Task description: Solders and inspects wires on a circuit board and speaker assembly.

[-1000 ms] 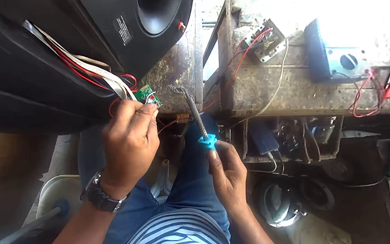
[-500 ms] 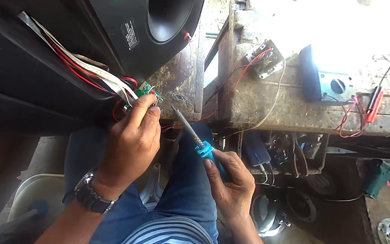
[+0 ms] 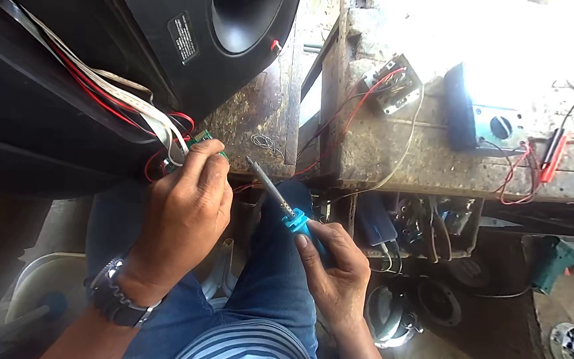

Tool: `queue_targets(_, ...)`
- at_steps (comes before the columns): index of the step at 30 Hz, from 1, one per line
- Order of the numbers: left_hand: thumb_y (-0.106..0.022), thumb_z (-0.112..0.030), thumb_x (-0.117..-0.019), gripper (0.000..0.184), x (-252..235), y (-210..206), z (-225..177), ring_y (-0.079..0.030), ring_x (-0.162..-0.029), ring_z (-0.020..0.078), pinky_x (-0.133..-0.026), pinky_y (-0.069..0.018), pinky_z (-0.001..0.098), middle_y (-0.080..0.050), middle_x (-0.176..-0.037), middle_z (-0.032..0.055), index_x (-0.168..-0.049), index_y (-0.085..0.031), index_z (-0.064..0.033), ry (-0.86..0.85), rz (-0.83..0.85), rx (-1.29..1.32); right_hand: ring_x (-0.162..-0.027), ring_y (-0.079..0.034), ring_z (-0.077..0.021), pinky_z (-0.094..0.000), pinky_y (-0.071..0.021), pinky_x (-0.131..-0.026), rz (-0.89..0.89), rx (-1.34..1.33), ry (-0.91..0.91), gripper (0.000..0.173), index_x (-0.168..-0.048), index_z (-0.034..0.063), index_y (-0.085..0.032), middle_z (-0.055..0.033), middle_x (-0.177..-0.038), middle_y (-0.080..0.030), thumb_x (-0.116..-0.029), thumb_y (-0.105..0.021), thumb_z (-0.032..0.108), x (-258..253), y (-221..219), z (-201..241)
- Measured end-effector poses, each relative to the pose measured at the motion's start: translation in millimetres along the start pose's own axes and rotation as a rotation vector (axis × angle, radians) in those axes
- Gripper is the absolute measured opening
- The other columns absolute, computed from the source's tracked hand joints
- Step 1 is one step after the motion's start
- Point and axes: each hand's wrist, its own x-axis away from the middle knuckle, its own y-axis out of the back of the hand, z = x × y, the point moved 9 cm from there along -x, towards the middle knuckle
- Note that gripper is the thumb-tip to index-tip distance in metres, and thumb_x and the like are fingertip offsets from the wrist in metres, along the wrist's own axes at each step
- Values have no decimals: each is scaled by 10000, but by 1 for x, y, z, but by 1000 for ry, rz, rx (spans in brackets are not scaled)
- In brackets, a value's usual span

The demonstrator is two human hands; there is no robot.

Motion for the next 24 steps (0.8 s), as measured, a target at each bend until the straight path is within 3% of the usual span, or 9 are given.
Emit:
queue_targets(8, -570, -57, -981, 155, 4, 1, 13, -710, -992, 258, -782, -592, 357, -663, -1271, 200, -1002, -695, 33, -1, -83, 85, -839, -655, -66, -183, -576, -715, 41, 29, 26, 238, -1098, -29, -762, -56, -936, -688, -940, -709, 141, -4, -7, 3)
queue_targets(15, -567, -58, -985, 166, 3, 1, 13, -705, -903, 238, -722, -580, 345, -664, -1263, 194, -997, -707, 31, -18, -81, 85, -806, -641, -45, -164, -562, -678, 70, 51, 34, 240, -1102, -17, -770, -47, -926, -682, -940, -709, 149, -9, -9, 6)
queue_targets(24, -571, -52, -970, 153, 3, 0, 14, -702, -896, 228, -722, -579, 341, -670, -1244, 184, -975, -704, 23, 6, -86, 102, -816, -642, -45, -166, -561, -689, 82, 60, 61, 237, -1102, -8, -775, -41, -921, -684, -936, -716, 152, -14, -12, 7)
